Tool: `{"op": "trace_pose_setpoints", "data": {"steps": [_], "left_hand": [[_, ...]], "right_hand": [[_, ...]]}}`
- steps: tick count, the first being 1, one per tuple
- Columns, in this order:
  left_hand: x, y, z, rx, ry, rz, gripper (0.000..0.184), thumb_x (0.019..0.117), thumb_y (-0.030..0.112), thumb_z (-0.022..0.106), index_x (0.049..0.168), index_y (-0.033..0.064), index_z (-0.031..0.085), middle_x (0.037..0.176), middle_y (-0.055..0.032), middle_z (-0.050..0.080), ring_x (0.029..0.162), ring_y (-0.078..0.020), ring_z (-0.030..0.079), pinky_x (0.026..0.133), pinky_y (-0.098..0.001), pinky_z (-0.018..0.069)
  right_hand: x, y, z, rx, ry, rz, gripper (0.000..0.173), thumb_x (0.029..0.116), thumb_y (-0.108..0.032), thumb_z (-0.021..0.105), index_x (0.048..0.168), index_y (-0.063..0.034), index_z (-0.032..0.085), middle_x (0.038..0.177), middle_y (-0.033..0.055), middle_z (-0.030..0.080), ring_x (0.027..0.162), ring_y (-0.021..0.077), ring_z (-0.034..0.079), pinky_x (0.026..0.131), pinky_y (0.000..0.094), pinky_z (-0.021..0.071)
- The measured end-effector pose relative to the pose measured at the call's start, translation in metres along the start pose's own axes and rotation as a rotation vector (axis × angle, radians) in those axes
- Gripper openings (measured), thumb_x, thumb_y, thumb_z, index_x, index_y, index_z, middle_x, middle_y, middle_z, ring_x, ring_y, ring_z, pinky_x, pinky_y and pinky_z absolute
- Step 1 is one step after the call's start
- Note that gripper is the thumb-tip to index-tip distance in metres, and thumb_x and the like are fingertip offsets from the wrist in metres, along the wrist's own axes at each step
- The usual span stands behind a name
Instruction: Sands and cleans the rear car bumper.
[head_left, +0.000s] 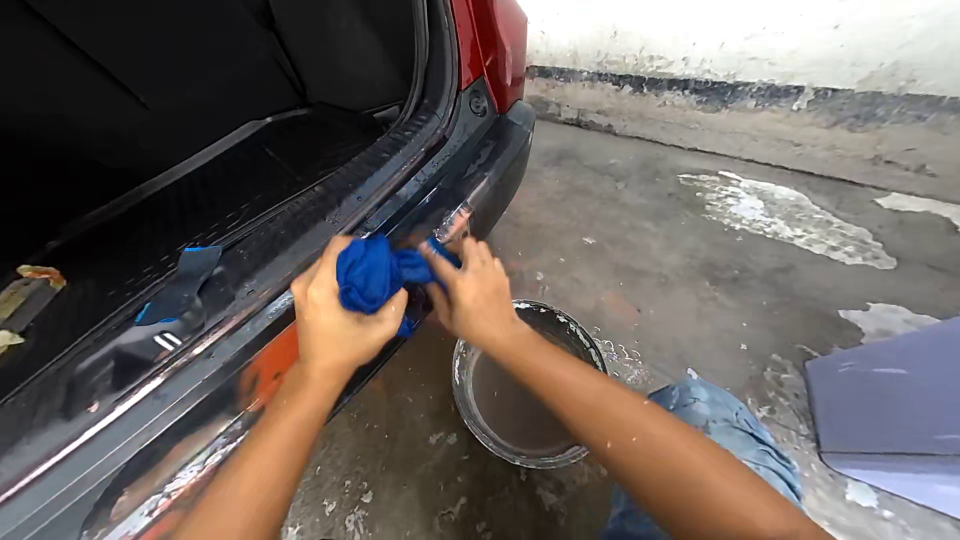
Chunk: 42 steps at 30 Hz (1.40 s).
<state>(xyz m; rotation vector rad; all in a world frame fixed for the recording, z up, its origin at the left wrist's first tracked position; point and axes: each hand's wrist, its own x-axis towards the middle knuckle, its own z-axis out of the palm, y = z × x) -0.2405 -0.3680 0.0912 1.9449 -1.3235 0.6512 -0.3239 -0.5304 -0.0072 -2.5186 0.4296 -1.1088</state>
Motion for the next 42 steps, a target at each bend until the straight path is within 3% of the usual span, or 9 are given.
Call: {"op": "trace_pose_setpoints", "data": {"steps": [4, 6, 11, 18, 22, 27, 31, 36, 42], "left_hand": [[-0.057, 0.024, 0.023, -0.223, -0.076, -0.024, 0.052, 0.0696, 0.031, 0.084, 0.113, 0.0071, 0.066, 0.100, 0.0002, 0.072, 0.093, -0.0076, 0.070, 0.081, -0.0338, 0.0633], [-0.079, 0.036, 0.052, -0.287, -0.219, -0.044, 0.049, 0.0696, 0.030, 0.086, 0.109, 0.0076, 0.070, 0.099, -0.0002, 0.073, 0.093, -0.0083, 0.071, 0.083, -0.0346, 0.0640], [-0.105, 0.068, 0.152, -0.216, -0.995, -0.190, 0.063, 0.0758, 0.032, 0.082, 0.132, 0.0112, 0.063, 0.120, -0.0100, 0.071, 0.113, -0.0251, 0.068, 0.099, -0.0515, 0.0543], [-0.186, 0.053, 0.293, -0.015, -1.481, -0.384, 0.071, 0.0743, 0.028, 0.085, 0.138, 0.0136, 0.057, 0.122, -0.0204, 0.069, 0.113, -0.0424, 0.066, 0.088, -0.0678, 0.0540], [-0.226, 0.047, 0.330, 0.102, -1.661, -0.563, 0.089, 0.0811, 0.025, 0.082, 0.158, 0.0137, 0.038, 0.152, -0.0270, 0.047, 0.136, -0.0510, 0.048, 0.101, -0.0723, 0.0453], [-0.235, 0.044, 0.321, 0.139, -1.898, -0.460, 0.068, 0.0816, 0.035, 0.081, 0.140, 0.0070, 0.058, 0.132, -0.0249, 0.064, 0.121, -0.0465, 0.061, 0.093, -0.0732, 0.0479], [-0.180, 0.042, 0.266, -0.017, -1.801, -0.418, 0.060, 0.0789, 0.041, 0.082, 0.124, 0.0048, 0.066, 0.113, -0.0245, 0.070, 0.107, -0.0455, 0.066, 0.085, -0.0729, 0.0502], [-0.027, 0.058, 0.114, -0.063, -1.397, -0.317, 0.058, 0.0755, 0.037, 0.085, 0.124, 0.0122, 0.066, 0.104, -0.0144, 0.072, 0.099, -0.0350, 0.069, 0.082, -0.0652, 0.0547], [0.102, 0.035, -0.025, 0.015, -0.767, -0.002, 0.049, 0.0712, 0.035, 0.080, 0.117, 0.0263, 0.065, 0.086, 0.0118, 0.070, 0.078, -0.0025, 0.069, 0.065, -0.0361, 0.0617]], "right_hand": [[-0.001, 0.063, -0.031, 0.508, -0.028, 0.517, 0.052, 0.1000, -0.039, 0.063, 0.149, -0.0233, 0.054, 0.126, 0.0136, 0.065, 0.106, 0.0272, 0.067, 0.085, 0.0516, 0.0589], [-0.031, 0.091, -0.047, 0.970, 0.006, 0.818, 0.050, 0.1050, -0.040, 0.057, 0.153, -0.0289, 0.047, 0.115, 0.0107, 0.069, 0.086, 0.0232, 0.068, 0.069, 0.0430, 0.0583], [-0.108, 0.142, -0.056, 1.559, 0.137, 1.392, 0.048, 0.1058, -0.053, 0.038, 0.123, -0.0142, 0.062, 0.095, 0.0104, 0.070, 0.075, 0.0217, 0.069, 0.061, 0.0393, 0.0583], [-0.137, 0.135, -0.064, 1.454, 0.249, 1.118, 0.036, 0.1034, -0.020, 0.056, 0.135, -0.0033, 0.051, 0.107, 0.0181, 0.067, 0.084, 0.0268, 0.072, 0.072, 0.0424, 0.0642], [-0.136, 0.125, -0.075, 1.343, 0.236, 1.030, 0.029, 0.1008, -0.013, 0.059, 0.126, 0.0007, 0.059, 0.102, 0.0160, 0.071, 0.081, 0.0228, 0.072, 0.073, 0.0363, 0.0640], [-0.145, 0.115, -0.064, 1.284, 0.178, 1.024, 0.023, 0.0969, -0.006, 0.066, 0.118, 0.0036, 0.069, 0.096, 0.0135, 0.075, 0.080, 0.0203, 0.073, 0.076, 0.0342, 0.0641], [-0.135, 0.112, -0.064, 1.158, 0.188, 1.010, 0.024, 0.0964, -0.009, 0.068, 0.116, 0.0033, 0.072, 0.093, 0.0117, 0.076, 0.080, 0.0177, 0.073, 0.076, 0.0302, 0.0627], [-0.092, 0.091, -0.068, 0.923, 0.195, 0.824, 0.029, 0.0982, -0.029, 0.066, 0.108, -0.0034, 0.075, 0.093, 0.0057, 0.072, 0.083, 0.0129, 0.069, 0.073, 0.0261, 0.0580], [-0.021, 0.039, -0.025, 0.518, 0.126, 0.337, 0.078, 0.0790, -0.047, 0.084, 0.146, -0.0181, 0.056, 0.118, 0.0053, 0.066, 0.101, 0.0185, 0.066, 0.083, 0.0439, 0.0596]]}}
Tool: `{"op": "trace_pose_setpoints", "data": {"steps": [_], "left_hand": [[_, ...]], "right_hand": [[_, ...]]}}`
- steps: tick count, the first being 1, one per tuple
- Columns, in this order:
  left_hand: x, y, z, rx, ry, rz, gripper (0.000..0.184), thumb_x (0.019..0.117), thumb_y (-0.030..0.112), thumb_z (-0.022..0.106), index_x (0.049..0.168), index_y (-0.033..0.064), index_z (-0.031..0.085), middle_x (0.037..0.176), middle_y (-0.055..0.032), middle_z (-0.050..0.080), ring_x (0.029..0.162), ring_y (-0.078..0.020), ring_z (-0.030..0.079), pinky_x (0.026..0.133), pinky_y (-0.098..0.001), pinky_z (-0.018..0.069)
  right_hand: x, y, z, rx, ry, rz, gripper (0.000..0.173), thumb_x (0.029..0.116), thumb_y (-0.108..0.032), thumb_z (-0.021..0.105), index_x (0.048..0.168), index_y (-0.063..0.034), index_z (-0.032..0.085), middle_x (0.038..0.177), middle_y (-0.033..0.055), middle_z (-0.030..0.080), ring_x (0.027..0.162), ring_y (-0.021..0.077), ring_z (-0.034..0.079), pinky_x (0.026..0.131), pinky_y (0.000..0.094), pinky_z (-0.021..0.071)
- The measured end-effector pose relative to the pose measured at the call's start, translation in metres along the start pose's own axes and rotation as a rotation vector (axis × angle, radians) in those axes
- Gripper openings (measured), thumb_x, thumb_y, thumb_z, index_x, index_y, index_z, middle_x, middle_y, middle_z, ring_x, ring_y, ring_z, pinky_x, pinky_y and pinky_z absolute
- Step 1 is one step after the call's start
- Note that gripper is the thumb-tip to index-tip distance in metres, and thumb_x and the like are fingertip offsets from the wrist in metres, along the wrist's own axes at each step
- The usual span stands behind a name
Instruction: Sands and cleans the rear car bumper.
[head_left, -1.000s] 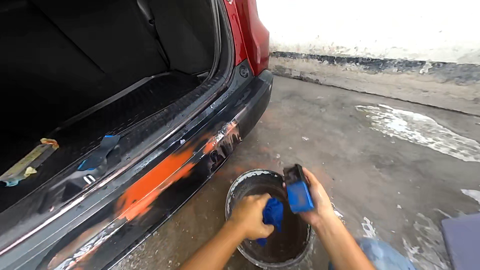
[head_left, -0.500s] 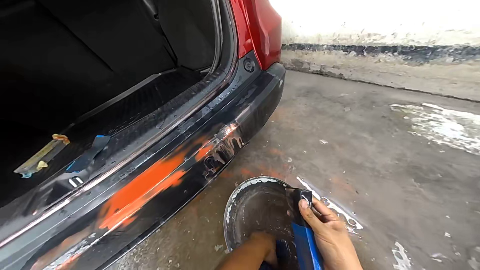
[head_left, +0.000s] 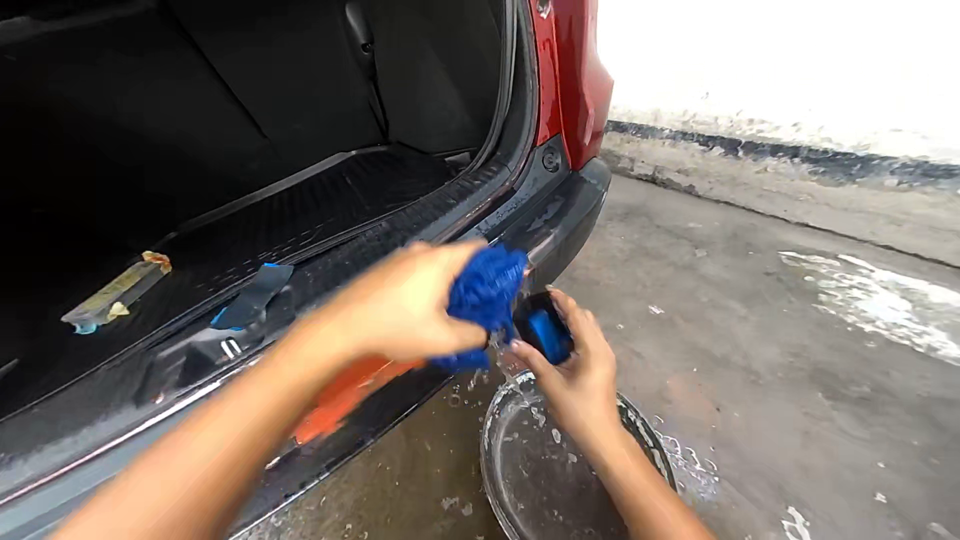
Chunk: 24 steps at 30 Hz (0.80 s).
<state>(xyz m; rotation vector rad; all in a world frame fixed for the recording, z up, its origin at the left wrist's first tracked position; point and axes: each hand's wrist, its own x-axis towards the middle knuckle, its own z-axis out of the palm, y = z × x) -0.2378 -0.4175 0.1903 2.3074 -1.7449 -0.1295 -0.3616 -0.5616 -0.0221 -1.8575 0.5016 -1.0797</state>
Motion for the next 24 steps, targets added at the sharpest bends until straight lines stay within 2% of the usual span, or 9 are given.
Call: {"op": "trace_pose_setpoints", "data": {"steps": [1, 3, 6, 8, 11, 14, 17, 21, 24], "left_hand": [[0.004, -0.012, -0.016, -0.008, 0.066, 0.072, 0.050, 0.0719, 0.034, 0.080, 0.119, 0.0243, 0.064, 0.090, 0.0120, 0.071, 0.083, -0.0010, 0.069, 0.070, -0.0335, 0.0620], [0.014, -0.041, -0.037, -0.032, 0.145, 0.226, 0.051, 0.0731, 0.028, 0.080, 0.121, 0.0190, 0.063, 0.098, 0.0103, 0.071, 0.091, 0.0006, 0.068, 0.078, -0.0277, 0.0611], [0.026, -0.096, -0.039, -0.012, 0.171, 0.359, 0.056, 0.0723, 0.026, 0.080, 0.124, 0.0141, 0.061, 0.104, 0.0056, 0.070, 0.097, -0.0026, 0.067, 0.086, -0.0290, 0.0600], [0.031, -0.133, -0.027, -0.010, 0.178, 0.408, 0.055, 0.0724, 0.028, 0.079, 0.122, 0.0121, 0.062, 0.104, 0.0025, 0.070, 0.098, -0.0058, 0.067, 0.087, -0.0322, 0.0592], [0.036, -0.170, -0.005, -0.161, 0.254, 0.415, 0.058, 0.0753, 0.031, 0.076, 0.126, 0.0076, 0.061, 0.107, 0.0009, 0.071, 0.102, -0.0034, 0.067, 0.092, -0.0281, 0.0579], [0.041, -0.179, 0.010, -0.309, 0.296, 0.428, 0.058, 0.0744, 0.028, 0.076, 0.126, 0.0066, 0.061, 0.108, 0.0012, 0.071, 0.102, -0.0023, 0.067, 0.092, -0.0262, 0.0579], [0.043, -0.182, 0.011, -0.318, 0.314, 0.447, 0.058, 0.0736, 0.031, 0.077, 0.125, 0.0089, 0.061, 0.107, 0.0035, 0.071, 0.102, -0.0003, 0.066, 0.092, -0.0249, 0.0575], [0.044, -0.185, 0.011, -0.344, 0.328, 0.442, 0.062, 0.0723, 0.033, 0.078, 0.127, 0.0104, 0.061, 0.107, 0.0050, 0.071, 0.102, 0.0016, 0.066, 0.090, -0.0227, 0.0576], [0.045, -0.184, 0.011, -0.311, 0.322, 0.425, 0.066, 0.0704, 0.036, 0.077, 0.129, 0.0106, 0.060, 0.107, 0.0038, 0.070, 0.101, 0.0013, 0.065, 0.088, -0.0242, 0.0567]], "right_hand": [[0.006, -0.004, 0.012, -0.045, 0.039, -0.037, 0.078, 0.0758, -0.047, 0.087, 0.140, -0.0154, 0.056, 0.119, 0.0053, 0.068, 0.104, 0.0200, 0.068, 0.087, 0.0468, 0.0599], [0.011, -0.009, 0.034, -0.114, 0.127, -0.104, 0.069, 0.0738, -0.047, 0.090, 0.126, -0.0114, 0.063, 0.114, 0.0063, 0.069, 0.100, 0.0229, 0.068, 0.085, 0.0490, 0.0595], [-0.011, -0.019, 0.060, -0.179, 0.158, -0.210, 0.047, 0.0809, -0.045, 0.085, 0.114, -0.0130, 0.075, 0.127, 0.0099, 0.069, 0.112, 0.0281, 0.066, 0.093, 0.0523, 0.0566], [-0.038, -0.026, 0.073, -0.235, 0.128, -0.298, 0.040, 0.0885, -0.042, 0.079, 0.119, -0.0174, 0.076, 0.132, 0.0134, 0.066, 0.115, 0.0292, 0.065, 0.095, 0.0511, 0.0550], [-0.046, -0.015, 0.074, -0.317, 0.116, -0.377, 0.033, 0.0947, -0.034, 0.072, 0.126, -0.0224, 0.074, 0.135, 0.0133, 0.065, 0.115, 0.0277, 0.065, 0.093, 0.0494, 0.0541], [-0.032, 0.001, 0.070, -0.308, 0.138, -0.262, 0.042, 0.0911, -0.028, 0.075, 0.132, -0.0217, 0.070, 0.136, 0.0108, 0.062, 0.119, 0.0253, 0.063, 0.095, 0.0491, 0.0563], [-0.034, -0.012, 0.075, -0.320, 0.213, -0.069, 0.047, 0.0906, -0.034, 0.076, 0.135, -0.0181, 0.069, 0.138, 0.0050, 0.063, 0.121, 0.0187, 0.063, 0.098, 0.0428, 0.0571], [-0.039, -0.036, 0.086, -0.354, 0.274, -0.123, 0.052, 0.0920, -0.039, 0.075, 0.134, -0.0099, 0.064, 0.130, 0.0056, 0.068, 0.111, 0.0178, 0.068, 0.092, 0.0400, 0.0598], [-0.017, -0.035, 0.082, -0.337, 0.288, -0.105, 0.043, 0.0909, -0.037, 0.076, 0.124, -0.0099, 0.072, 0.136, 0.0098, 0.065, 0.117, 0.0216, 0.066, 0.095, 0.0434, 0.0573]]}}
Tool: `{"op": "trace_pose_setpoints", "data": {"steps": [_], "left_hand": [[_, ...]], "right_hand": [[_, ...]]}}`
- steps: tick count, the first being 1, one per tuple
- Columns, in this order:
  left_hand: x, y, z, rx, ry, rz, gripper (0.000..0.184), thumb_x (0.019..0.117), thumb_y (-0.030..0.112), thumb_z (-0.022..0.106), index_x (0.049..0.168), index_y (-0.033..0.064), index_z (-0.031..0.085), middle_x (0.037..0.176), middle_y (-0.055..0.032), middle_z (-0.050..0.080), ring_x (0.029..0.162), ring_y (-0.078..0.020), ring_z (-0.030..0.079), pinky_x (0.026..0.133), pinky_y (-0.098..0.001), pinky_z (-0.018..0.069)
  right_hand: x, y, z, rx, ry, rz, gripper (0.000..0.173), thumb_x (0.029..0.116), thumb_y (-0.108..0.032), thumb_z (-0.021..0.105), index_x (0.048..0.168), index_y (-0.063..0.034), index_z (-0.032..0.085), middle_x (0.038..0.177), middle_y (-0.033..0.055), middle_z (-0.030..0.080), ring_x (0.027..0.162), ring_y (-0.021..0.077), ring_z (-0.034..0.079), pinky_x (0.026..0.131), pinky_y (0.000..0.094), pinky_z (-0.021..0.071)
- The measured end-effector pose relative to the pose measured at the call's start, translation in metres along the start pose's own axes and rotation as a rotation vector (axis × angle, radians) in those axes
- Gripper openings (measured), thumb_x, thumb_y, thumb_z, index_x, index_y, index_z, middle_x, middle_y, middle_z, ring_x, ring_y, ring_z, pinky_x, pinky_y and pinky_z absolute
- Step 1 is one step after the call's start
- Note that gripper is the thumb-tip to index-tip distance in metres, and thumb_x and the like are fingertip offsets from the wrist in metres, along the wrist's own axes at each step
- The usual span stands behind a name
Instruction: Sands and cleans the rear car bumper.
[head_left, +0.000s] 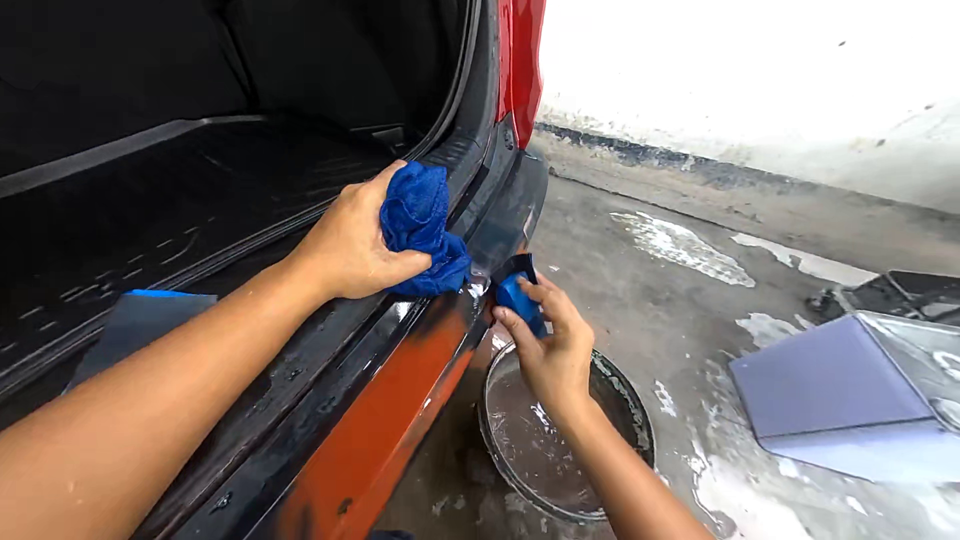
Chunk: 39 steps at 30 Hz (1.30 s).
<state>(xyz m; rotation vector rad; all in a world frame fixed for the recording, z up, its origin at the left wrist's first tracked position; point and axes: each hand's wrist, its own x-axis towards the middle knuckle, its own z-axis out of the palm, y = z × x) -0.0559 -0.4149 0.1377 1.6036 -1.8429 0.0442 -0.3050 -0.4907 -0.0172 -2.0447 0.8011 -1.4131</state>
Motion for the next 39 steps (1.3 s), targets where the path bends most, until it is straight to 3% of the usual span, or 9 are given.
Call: {"op": "trace_pose_setpoints", "data": {"steps": [8, 12, 17, 21, 25, 30, 33, 37, 39], "left_hand": [[-0.001, -0.002, -0.001, 0.052, -0.001, -0.002, 0.067, 0.0697, 0.041, 0.076, 0.128, 0.0121, 0.059, 0.106, 0.0052, 0.069, 0.099, 0.0025, 0.065, 0.087, -0.0233, 0.0564], [-0.002, -0.001, -0.001, 0.039, -0.003, -0.012, 0.065, 0.0707, 0.038, 0.075, 0.127, 0.0108, 0.059, 0.106, 0.0041, 0.070, 0.098, 0.0027, 0.066, 0.087, -0.0226, 0.0568], [0.001, -0.002, 0.000, 0.051, 0.008, -0.007, 0.062, 0.0696, 0.039, 0.075, 0.123, 0.0121, 0.060, 0.104, 0.0056, 0.069, 0.098, 0.0041, 0.064, 0.086, -0.0210, 0.0558], [-0.002, 0.000, 0.000, 0.037, -0.007, 0.010, 0.065, 0.0706, 0.038, 0.076, 0.126, 0.0094, 0.058, 0.108, 0.0027, 0.069, 0.101, 0.0037, 0.064, 0.089, -0.0201, 0.0546], [0.004, -0.002, 0.000, 0.052, 0.003, 0.011, 0.063, 0.0702, 0.040, 0.075, 0.124, 0.0101, 0.059, 0.107, 0.0040, 0.068, 0.100, 0.0044, 0.064, 0.089, -0.0196, 0.0546], [-0.001, 0.001, 0.001, 0.042, -0.010, 0.048, 0.066, 0.0729, 0.039, 0.076, 0.127, 0.0056, 0.057, 0.111, 0.0001, 0.068, 0.105, 0.0024, 0.063, 0.093, -0.0201, 0.0534], [0.004, 0.001, 0.000, 0.073, 0.002, 0.041, 0.065, 0.0717, 0.040, 0.075, 0.126, 0.0073, 0.058, 0.109, 0.0015, 0.068, 0.102, 0.0042, 0.063, 0.091, -0.0184, 0.0527], [0.003, 0.001, 0.001, 0.076, -0.018, 0.051, 0.064, 0.0747, 0.040, 0.074, 0.127, 0.0064, 0.058, 0.113, 0.0000, 0.068, 0.106, 0.0031, 0.063, 0.094, -0.0200, 0.0523], [0.001, 0.002, 0.002, 0.060, -0.009, 0.059, 0.064, 0.0747, 0.039, 0.074, 0.127, 0.0068, 0.057, 0.113, 0.0008, 0.067, 0.107, 0.0034, 0.062, 0.096, -0.0191, 0.0518]], "right_hand": [[-0.025, -0.009, -0.002, -0.005, -0.116, -0.162, 0.033, 0.0981, -0.025, 0.064, 0.130, -0.0204, 0.071, 0.148, 0.0078, 0.057, 0.125, 0.0233, 0.060, 0.099, 0.0462, 0.0538], [-0.004, -0.012, 0.000, -0.046, -0.101, 0.037, 0.037, 0.0999, -0.024, 0.063, 0.136, -0.0165, 0.067, 0.147, 0.0098, 0.055, 0.128, 0.0248, 0.056, 0.102, 0.0466, 0.0512], [-0.022, -0.006, -0.009, -0.089, -0.173, -0.135, 0.037, 0.0978, -0.023, 0.063, 0.135, -0.0211, 0.068, 0.145, 0.0101, 0.058, 0.122, 0.0262, 0.061, 0.095, 0.0484, 0.0557], [0.005, -0.007, -0.007, -0.169, -0.154, 0.062, 0.040, 0.1018, -0.025, 0.060, 0.141, -0.0154, 0.064, 0.148, 0.0107, 0.054, 0.125, 0.0273, 0.059, 0.099, 0.0489, 0.0524], [-0.025, -0.019, -0.007, -0.100, -0.170, -0.158, 0.037, 0.0990, -0.025, 0.062, 0.136, -0.0212, 0.067, 0.148, 0.0101, 0.056, 0.119, 0.0254, 0.061, 0.092, 0.0456, 0.0545], [0.006, -0.008, 0.011, -0.048, -0.038, 0.021, 0.040, 0.1001, -0.023, 0.061, 0.139, -0.0142, 0.065, 0.141, 0.0133, 0.057, 0.123, 0.0264, 0.056, 0.099, 0.0450, 0.0499], [-0.029, -0.012, 0.002, 0.027, -0.089, -0.081, 0.040, 0.0990, -0.021, 0.063, 0.138, -0.0129, 0.063, 0.139, 0.0164, 0.054, 0.126, 0.0263, 0.055, 0.100, 0.0432, 0.0539], [0.020, 0.011, 0.026, 0.046, 0.061, -0.174, 0.035, 0.0961, -0.019, 0.064, 0.129, -0.0068, 0.070, 0.126, 0.0212, 0.061, 0.117, 0.0304, 0.058, 0.096, 0.0449, 0.0519], [0.016, 0.000, 0.026, 0.084, 0.043, -0.133, 0.037, 0.0985, -0.016, 0.061, 0.133, -0.0048, 0.067, 0.133, 0.0206, 0.058, 0.123, 0.0298, 0.055, 0.101, 0.0453, 0.0505]]}}
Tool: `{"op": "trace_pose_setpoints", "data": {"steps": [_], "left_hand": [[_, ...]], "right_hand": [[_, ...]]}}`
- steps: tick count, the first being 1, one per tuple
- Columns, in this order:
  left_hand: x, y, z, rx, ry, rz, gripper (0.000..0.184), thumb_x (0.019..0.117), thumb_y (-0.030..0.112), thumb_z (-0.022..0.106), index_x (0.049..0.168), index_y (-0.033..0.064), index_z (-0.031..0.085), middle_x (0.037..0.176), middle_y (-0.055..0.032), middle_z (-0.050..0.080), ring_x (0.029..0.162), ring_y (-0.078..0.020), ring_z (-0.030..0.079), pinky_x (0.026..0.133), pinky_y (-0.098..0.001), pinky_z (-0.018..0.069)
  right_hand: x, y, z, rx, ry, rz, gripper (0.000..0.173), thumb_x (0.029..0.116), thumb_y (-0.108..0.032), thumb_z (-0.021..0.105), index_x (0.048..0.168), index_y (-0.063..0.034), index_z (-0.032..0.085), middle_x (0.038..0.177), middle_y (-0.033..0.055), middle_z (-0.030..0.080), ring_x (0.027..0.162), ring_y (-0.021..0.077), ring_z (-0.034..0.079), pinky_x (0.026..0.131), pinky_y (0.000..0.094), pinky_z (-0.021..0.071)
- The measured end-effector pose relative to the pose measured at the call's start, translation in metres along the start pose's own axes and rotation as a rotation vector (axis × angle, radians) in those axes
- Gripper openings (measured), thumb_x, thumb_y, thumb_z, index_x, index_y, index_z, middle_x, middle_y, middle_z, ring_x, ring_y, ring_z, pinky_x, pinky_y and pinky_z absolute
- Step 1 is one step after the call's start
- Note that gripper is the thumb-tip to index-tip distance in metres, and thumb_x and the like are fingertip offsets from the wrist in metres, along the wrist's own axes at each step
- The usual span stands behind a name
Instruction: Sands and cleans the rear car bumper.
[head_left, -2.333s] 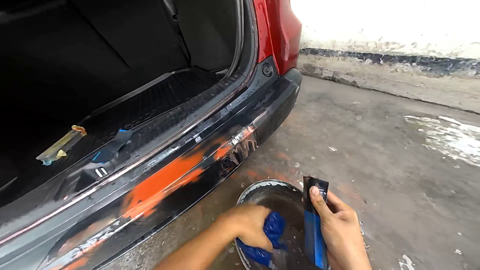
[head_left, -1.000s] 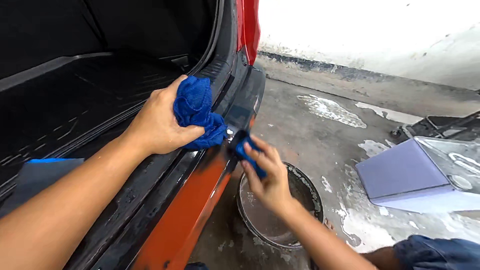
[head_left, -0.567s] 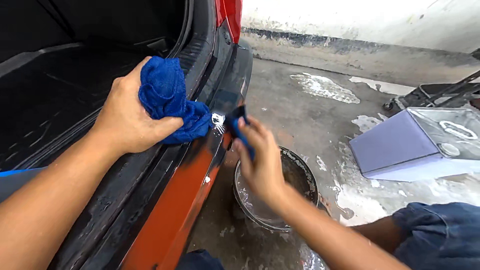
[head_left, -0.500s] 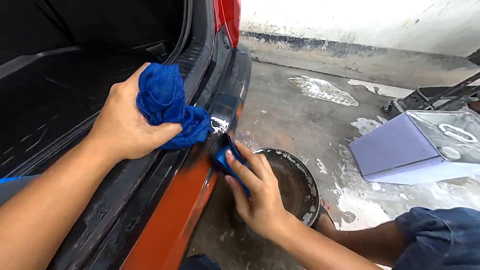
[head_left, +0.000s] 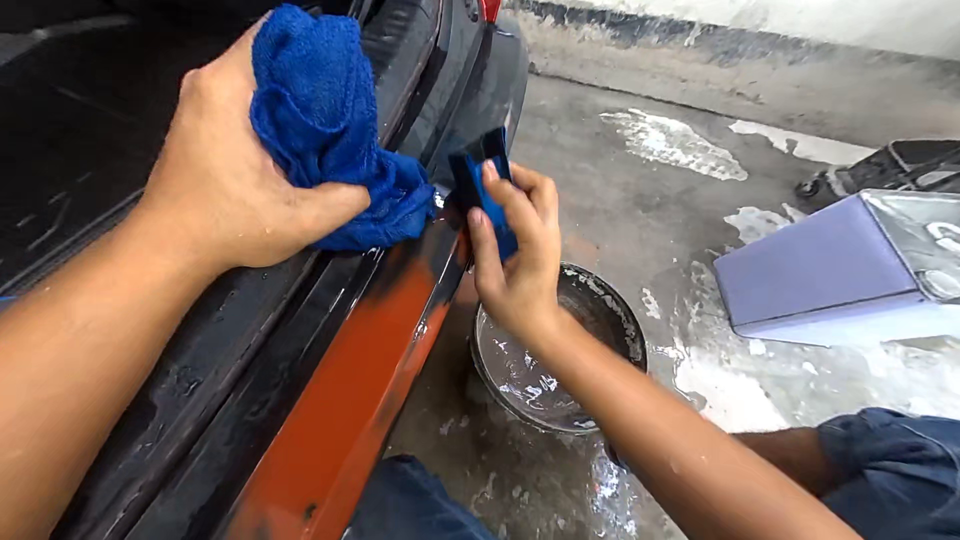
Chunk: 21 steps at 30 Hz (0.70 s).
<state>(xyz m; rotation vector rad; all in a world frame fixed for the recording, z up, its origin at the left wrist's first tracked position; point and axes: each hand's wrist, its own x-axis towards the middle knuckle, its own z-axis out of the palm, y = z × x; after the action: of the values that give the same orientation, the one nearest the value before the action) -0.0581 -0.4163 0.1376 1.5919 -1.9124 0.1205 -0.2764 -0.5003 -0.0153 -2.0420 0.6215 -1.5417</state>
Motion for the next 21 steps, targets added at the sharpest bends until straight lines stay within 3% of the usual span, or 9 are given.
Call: {"op": "trace_pose_setpoints", "data": {"steps": [3, 6, 8, 11, 13, 15, 18, 21], "left_hand": [[0.004, -0.002, -0.001, 0.012, 0.003, -0.003, 0.066, 0.0730, 0.040, 0.074, 0.128, 0.0076, 0.057, 0.113, 0.0007, 0.067, 0.107, 0.0028, 0.062, 0.095, -0.0198, 0.0520], [0.003, -0.002, -0.001, 0.043, -0.008, -0.009, 0.063, 0.0752, 0.042, 0.074, 0.126, 0.0072, 0.059, 0.113, 0.0004, 0.067, 0.107, 0.0038, 0.061, 0.095, -0.0193, 0.0507], [0.004, -0.002, 0.000, 0.052, -0.002, -0.013, 0.064, 0.0750, 0.044, 0.074, 0.125, 0.0071, 0.059, 0.113, -0.0003, 0.067, 0.108, 0.0026, 0.062, 0.096, -0.0208, 0.0509], [0.004, -0.001, 0.000, 0.021, 0.013, -0.006, 0.065, 0.0741, 0.042, 0.074, 0.127, 0.0081, 0.058, 0.112, 0.0009, 0.068, 0.106, 0.0021, 0.063, 0.094, -0.0211, 0.0526], [0.006, -0.003, 0.000, 0.021, 0.013, 0.001, 0.066, 0.0736, 0.041, 0.074, 0.128, 0.0077, 0.057, 0.112, 0.0006, 0.068, 0.106, 0.0022, 0.063, 0.094, -0.0207, 0.0524], [0.004, -0.003, 0.000, 0.034, -0.001, -0.006, 0.067, 0.0739, 0.041, 0.074, 0.129, 0.0079, 0.057, 0.114, 0.0005, 0.068, 0.108, 0.0031, 0.062, 0.095, -0.0199, 0.0518], [0.004, -0.001, 0.001, 0.042, 0.007, 0.003, 0.067, 0.0745, 0.042, 0.074, 0.129, 0.0075, 0.056, 0.114, -0.0003, 0.067, 0.108, 0.0024, 0.062, 0.095, -0.0205, 0.0510], [0.005, -0.002, -0.001, 0.039, 0.009, -0.003, 0.067, 0.0722, 0.043, 0.074, 0.128, 0.0091, 0.058, 0.110, 0.0001, 0.068, 0.104, 0.0008, 0.064, 0.092, -0.0231, 0.0535]], "right_hand": [[-0.041, -0.010, -0.019, 0.026, -0.111, -0.068, 0.040, 0.0957, -0.018, 0.064, 0.134, -0.0095, 0.065, 0.135, 0.0201, 0.056, 0.123, 0.0285, 0.057, 0.098, 0.0434, 0.0542], [-0.014, 0.019, -0.007, 0.020, -0.022, -0.174, 0.035, 0.0930, -0.020, 0.065, 0.125, -0.0061, 0.070, 0.125, 0.0234, 0.062, 0.114, 0.0306, 0.061, 0.093, 0.0435, 0.0541], [0.004, 0.016, 0.001, 0.023, 0.049, -0.076, 0.034, 0.0943, -0.016, 0.065, 0.125, -0.0025, 0.071, 0.125, 0.0219, 0.062, 0.116, 0.0301, 0.059, 0.095, 0.0434, 0.0526], [-0.028, -0.014, -0.016, 0.030, -0.079, 0.000, 0.038, 0.0970, -0.019, 0.063, 0.134, -0.0089, 0.066, 0.138, 0.0193, 0.056, 0.124, 0.0288, 0.057, 0.099, 0.0451, 0.0533], [-0.036, -0.004, -0.022, 0.007, -0.123, -0.097, 0.039, 0.0934, -0.022, 0.066, 0.131, -0.0109, 0.068, 0.132, 0.0205, 0.059, 0.116, 0.0279, 0.061, 0.092, 0.0415, 0.0564], [-0.011, 0.018, -0.013, -0.020, -0.070, -0.131, 0.037, 0.0935, -0.024, 0.066, 0.127, -0.0098, 0.071, 0.126, 0.0213, 0.063, 0.111, 0.0294, 0.063, 0.088, 0.0433, 0.0565], [0.014, 0.017, -0.003, -0.046, 0.026, 0.037, 0.036, 0.0964, -0.021, 0.065, 0.130, -0.0080, 0.070, 0.128, 0.0164, 0.062, 0.116, 0.0267, 0.059, 0.094, 0.0435, 0.0535], [-0.026, -0.014, -0.020, -0.001, -0.092, 0.031, 0.039, 0.0973, -0.023, 0.062, 0.134, -0.0109, 0.066, 0.137, 0.0167, 0.057, 0.122, 0.0265, 0.058, 0.097, 0.0441, 0.0552]]}}
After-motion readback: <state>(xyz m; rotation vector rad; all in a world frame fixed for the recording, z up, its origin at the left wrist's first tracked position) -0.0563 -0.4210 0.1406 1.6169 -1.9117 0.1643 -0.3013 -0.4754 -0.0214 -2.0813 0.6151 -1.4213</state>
